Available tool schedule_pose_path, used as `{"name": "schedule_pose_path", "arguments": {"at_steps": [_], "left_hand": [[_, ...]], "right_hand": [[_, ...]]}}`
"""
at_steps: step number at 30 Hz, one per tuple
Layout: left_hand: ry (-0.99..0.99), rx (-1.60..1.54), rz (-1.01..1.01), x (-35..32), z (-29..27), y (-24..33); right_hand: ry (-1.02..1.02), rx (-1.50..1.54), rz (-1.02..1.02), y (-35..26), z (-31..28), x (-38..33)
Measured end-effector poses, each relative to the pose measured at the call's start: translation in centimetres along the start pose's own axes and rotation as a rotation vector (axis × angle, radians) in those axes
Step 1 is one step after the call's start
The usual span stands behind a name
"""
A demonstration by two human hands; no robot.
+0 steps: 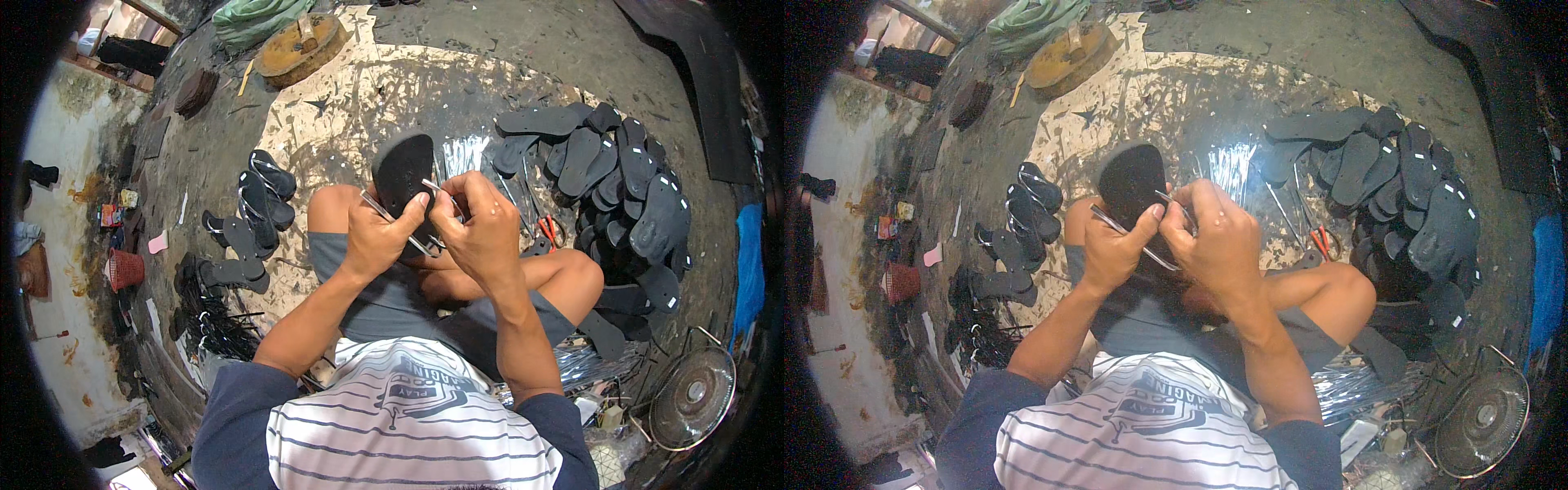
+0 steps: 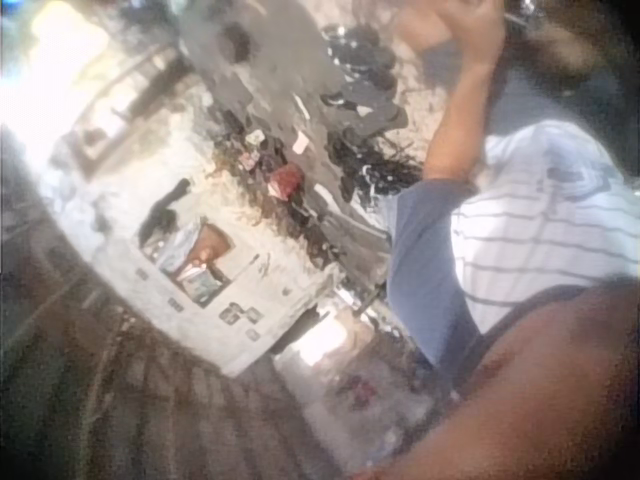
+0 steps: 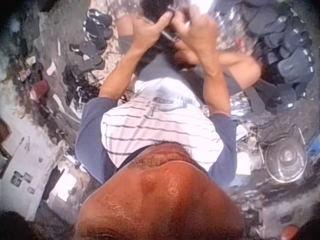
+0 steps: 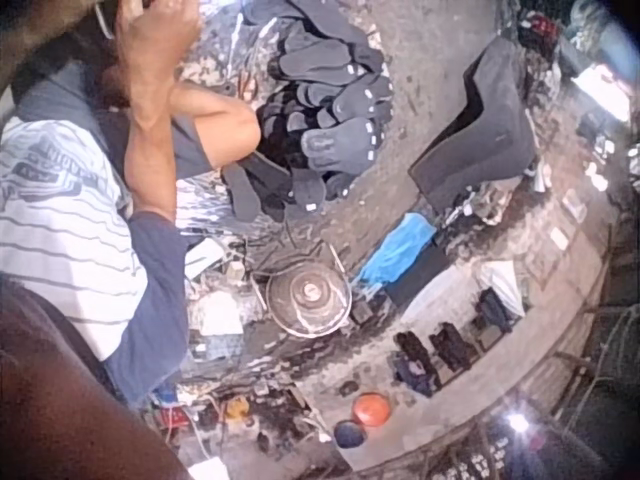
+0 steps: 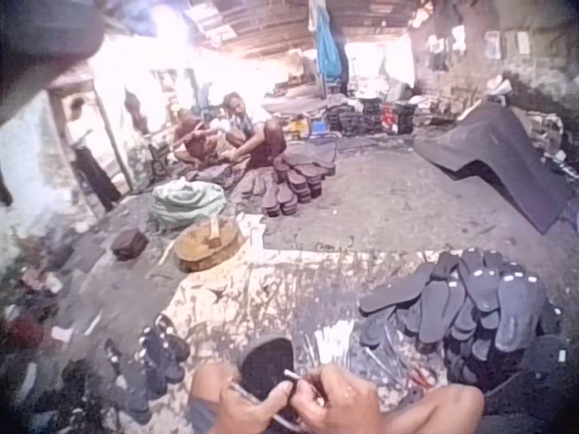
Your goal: The person sits on the floor and repeatedly inserts metal pins into black flip-flop soles, then presses the straps into place. Finished flip-flops are set aside in a growing pile while other workers are visible in the background.
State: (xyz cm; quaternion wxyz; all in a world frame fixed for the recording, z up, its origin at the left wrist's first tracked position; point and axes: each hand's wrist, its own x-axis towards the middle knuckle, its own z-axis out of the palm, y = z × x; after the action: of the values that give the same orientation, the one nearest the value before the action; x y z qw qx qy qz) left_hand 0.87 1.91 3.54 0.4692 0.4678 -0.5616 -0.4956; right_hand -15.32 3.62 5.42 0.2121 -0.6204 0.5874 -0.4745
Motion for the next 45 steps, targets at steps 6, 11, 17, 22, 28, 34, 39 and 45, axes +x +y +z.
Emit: {"name": "schedule_pose_path", "arguments": {"at_steps": [6, 11, 17, 22, 28, 34, 39, 45], "left_hand": [[0.015, 0.07, 0.069, 0.3, -0.2, -1.6], [-0.002, 0.01, 0.008, 0.1, 0.0, -1.3], [0.052, 0.006, 0.059, 0.3, 0.0, -1.3], [0.028, 0.047, 0.036, -0.1, -0.2, -1.0], [0.056, 0.031, 0.104, 0.4, -0.2, -2.0], [0.047, 0.146, 0.127, -0.4, -0.1, -1.6], [0.052, 0.151, 0.133, -0.4, -0.4, -2.7], [0.056, 0.091, 0.021, -0.7, -0.1, -2.4]], "right_hand": [[-0.003, -0.027, -0.013, 0.5, 0.3, -0.3], [0.072, 0.024, 0.015, 1.2, 0.7, 0.2], [-0.013, 0.016, 0.002, 0.7, 1.3, -0.6], [0.003, 0.023, 0.006, 1.3, 1.5, 0.2], [0.002, 0.055, 0.002, 0.7, 1.5, 0.0], [0.072, 0.072, -0.006, 1.0, 2.4, -0.2], [-0.005, 0.097, -0.019, 1.5, 2.8, -0.3], [-0.067, 0.209, 0.079, 1.7, 2.7, -0.5]]}}
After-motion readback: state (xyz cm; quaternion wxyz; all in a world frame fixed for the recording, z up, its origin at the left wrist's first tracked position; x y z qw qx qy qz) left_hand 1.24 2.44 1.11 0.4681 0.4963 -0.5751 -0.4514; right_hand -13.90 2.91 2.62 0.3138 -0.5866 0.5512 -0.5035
